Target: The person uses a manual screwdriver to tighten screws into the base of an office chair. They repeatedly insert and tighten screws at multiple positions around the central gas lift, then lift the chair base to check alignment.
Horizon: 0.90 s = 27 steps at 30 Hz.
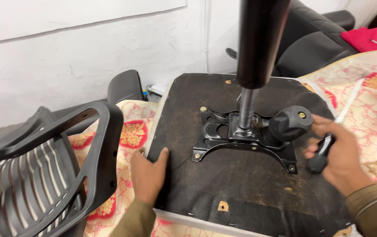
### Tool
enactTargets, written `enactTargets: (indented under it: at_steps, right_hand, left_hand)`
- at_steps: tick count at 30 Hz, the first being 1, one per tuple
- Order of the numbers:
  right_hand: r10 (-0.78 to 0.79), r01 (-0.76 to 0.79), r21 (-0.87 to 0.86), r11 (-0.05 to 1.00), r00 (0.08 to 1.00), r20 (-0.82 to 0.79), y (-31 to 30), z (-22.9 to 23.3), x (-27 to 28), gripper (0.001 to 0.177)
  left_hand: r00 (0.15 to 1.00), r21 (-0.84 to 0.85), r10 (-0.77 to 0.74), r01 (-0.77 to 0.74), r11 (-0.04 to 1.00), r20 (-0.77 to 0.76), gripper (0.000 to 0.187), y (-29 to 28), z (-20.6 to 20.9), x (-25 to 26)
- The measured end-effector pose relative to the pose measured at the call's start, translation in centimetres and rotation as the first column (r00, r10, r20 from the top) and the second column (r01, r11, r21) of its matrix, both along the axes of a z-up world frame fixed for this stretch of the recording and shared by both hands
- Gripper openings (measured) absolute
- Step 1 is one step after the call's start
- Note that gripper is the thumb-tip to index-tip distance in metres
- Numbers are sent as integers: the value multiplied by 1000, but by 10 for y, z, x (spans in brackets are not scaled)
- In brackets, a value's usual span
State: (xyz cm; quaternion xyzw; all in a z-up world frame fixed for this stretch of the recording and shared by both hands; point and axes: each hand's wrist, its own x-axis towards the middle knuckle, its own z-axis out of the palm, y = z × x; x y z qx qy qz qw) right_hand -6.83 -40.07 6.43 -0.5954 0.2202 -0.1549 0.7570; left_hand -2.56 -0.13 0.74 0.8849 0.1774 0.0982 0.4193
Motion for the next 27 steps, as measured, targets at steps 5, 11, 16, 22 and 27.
enactTargets:
  at_steps: [5,11,16,22,27]
  right_hand:
    - [0,-4,95,995,999,38,33,-9,-10,22]
    - [41,-40,120,992,999,-10,54,-5,0,33]
    - [-85,93,226,970,995,-46,65,-4,9,32]
    - [-95,105,232,967,994,-52,70,6,14,25]
    - [-76,79,211,974,997,-21,63,11,12,22]
  left_hand:
    - [937,1,-132,140,990,-325,91,9,-2,66]
    - [926,-246,-221,148,958,-305,94,23,-24,113]
    - [922,-186,-218,165,969,-321,99,23,-36,136]
    - [884,-83,-253,240,967,-392,108,17,-31,148]
    - [908,-209,-226,159,965,-352,106,12,-14,118]
